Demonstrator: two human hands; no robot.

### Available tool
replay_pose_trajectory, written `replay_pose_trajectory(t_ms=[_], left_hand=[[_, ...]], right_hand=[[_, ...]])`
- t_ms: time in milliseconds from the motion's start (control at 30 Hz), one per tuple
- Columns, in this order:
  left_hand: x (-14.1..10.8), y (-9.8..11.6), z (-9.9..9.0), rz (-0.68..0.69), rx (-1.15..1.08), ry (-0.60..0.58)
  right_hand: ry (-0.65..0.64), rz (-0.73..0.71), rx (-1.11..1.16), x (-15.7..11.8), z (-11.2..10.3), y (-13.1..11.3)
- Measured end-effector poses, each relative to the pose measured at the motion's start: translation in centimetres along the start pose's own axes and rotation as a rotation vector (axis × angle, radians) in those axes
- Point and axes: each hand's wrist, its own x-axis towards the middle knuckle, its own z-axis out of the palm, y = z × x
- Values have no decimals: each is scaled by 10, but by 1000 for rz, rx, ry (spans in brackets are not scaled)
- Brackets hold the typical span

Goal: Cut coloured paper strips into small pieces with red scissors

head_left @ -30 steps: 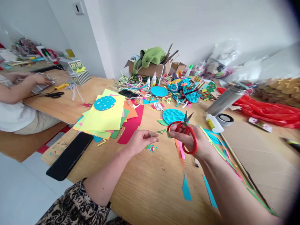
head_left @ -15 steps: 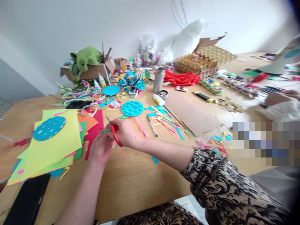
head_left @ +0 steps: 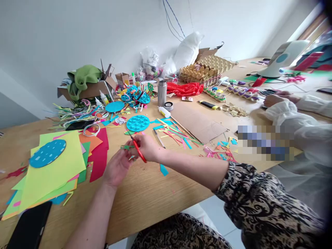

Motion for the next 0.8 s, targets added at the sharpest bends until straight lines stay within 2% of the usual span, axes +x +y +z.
replay_pose_trajectory(t_ms=[133,267,400,500,533,567,667,733,800], left_hand=[[-5,0,3,-64,121,-136],[-7,4,1,-55,194,-150],[-5,6,-1,-38,199,-111],[-4,5,-1,-42,208,-87],[-4,5,-1,-43,213,-78],[-4,4,-1,-44,217,-68],[-3,3,-1,-43,225,-32],[-2,3,-2,-39,227,-6],[-1,3,-3,-32,226,11]], right_hand=[[14,10,11,-33,-48,-2],[84,72,-72,-83,-110,6],[235,223,-250,-133,-168,38],[342,282,-362,-160,-202,70],[369,300,-410,-166,-212,80],[390,315,-562,-172,-220,90],[408,368,-728,-183,-235,108],[439,376,-828,-189,-238,109],[467,340,-928,-193,-232,102]])
